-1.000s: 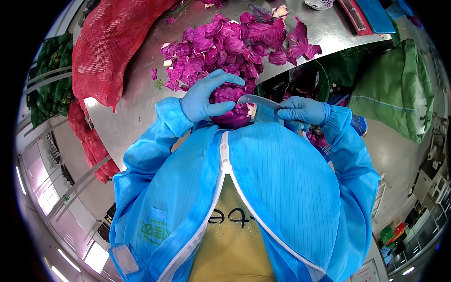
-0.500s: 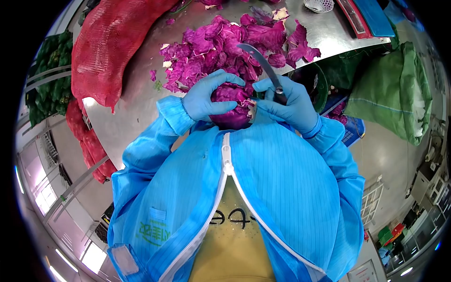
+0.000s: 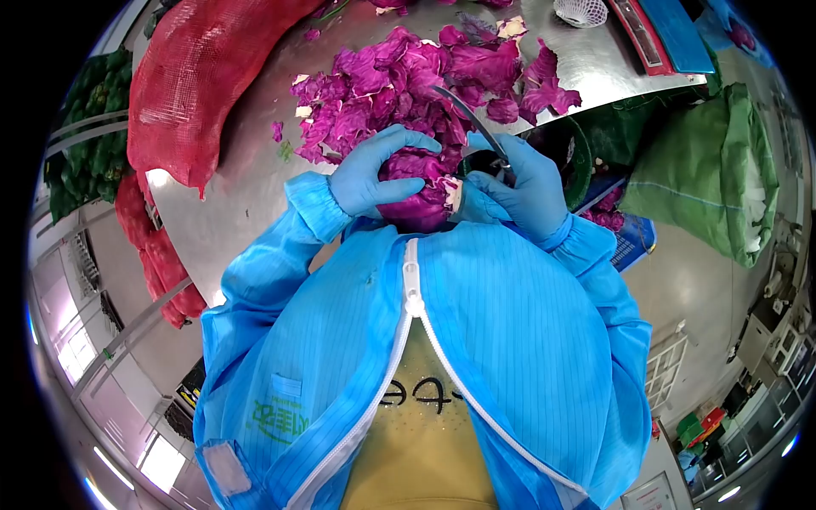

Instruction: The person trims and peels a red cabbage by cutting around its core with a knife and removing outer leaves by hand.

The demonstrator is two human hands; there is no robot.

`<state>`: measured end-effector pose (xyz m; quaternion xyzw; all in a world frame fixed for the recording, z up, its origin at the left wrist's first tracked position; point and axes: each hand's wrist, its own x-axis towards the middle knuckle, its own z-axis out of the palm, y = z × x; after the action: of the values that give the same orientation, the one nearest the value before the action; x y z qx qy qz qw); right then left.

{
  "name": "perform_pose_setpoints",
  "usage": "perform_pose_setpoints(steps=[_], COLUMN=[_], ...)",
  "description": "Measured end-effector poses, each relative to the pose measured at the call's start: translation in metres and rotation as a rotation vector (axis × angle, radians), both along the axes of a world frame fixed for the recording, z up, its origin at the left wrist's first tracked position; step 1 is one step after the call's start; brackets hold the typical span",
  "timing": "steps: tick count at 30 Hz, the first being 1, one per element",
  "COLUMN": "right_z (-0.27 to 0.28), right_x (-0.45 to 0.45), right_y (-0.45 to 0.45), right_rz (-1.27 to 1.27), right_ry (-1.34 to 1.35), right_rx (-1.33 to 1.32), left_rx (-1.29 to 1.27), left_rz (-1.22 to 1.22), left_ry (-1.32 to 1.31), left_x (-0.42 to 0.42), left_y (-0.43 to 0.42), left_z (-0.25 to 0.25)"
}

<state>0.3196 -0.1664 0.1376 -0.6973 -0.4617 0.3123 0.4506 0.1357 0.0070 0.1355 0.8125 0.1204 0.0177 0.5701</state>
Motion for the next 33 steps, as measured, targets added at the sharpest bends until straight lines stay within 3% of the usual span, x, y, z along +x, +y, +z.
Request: perform_pose_setpoints(steps=[3, 5, 8, 11, 19, 21, 25, 27, 33], right_z=[0.011, 0.009, 0.01, 0.009, 0.013, 0.02, 0.022, 0.019, 0.031], right_x=[0.005, 0.011, 0.013, 0.011, 0.032, 0.038, 0.049, 0.049, 0.051], right_y=[-0.006, -0.012, -0.031, -0.045, -0.047, -0.045, -0.039, -0.036, -0.03], right_rz=[0.013, 0.063, 0.24, 0.332, 0.435, 0.428, 0.478, 0.439, 0.448], right_ry=[0.002, -0.154, 0.007, -0.126, -0.114, 0.095, 0.196, -0.063, -0.215], right_rx=[0.029, 0.096, 0.001, -0.069, -0.066, -0.26, -0.388, -0.101, -0.122], left_rx=[0.022, 0.025, -0.034, -0.005, -0.008, -0.011, -0.08, -0.109, -0.094], left_rz=[-0.046, -0.036, 0.004, 0.025, 0.0, 0.001, -0.031, -0.043, -0.044], left_ry=[-0.016, -0.051, -0.083, -0.102, -0.125, -0.151, -0.188, -0.196, -0.211], left_x=[0.0, -0.002, -0.004, -0.008, -0.005, -0.003, 0.002, 0.002, 0.002], left_y=[0.001, 0.0, -0.001, -0.001, -0.002, -0.001, 0.001, 0.003, 0.005], left_z=[0.003, 0.004, 0.003, 0.0, 0.001, 0.0, -0.004, -0.009, -0.009])
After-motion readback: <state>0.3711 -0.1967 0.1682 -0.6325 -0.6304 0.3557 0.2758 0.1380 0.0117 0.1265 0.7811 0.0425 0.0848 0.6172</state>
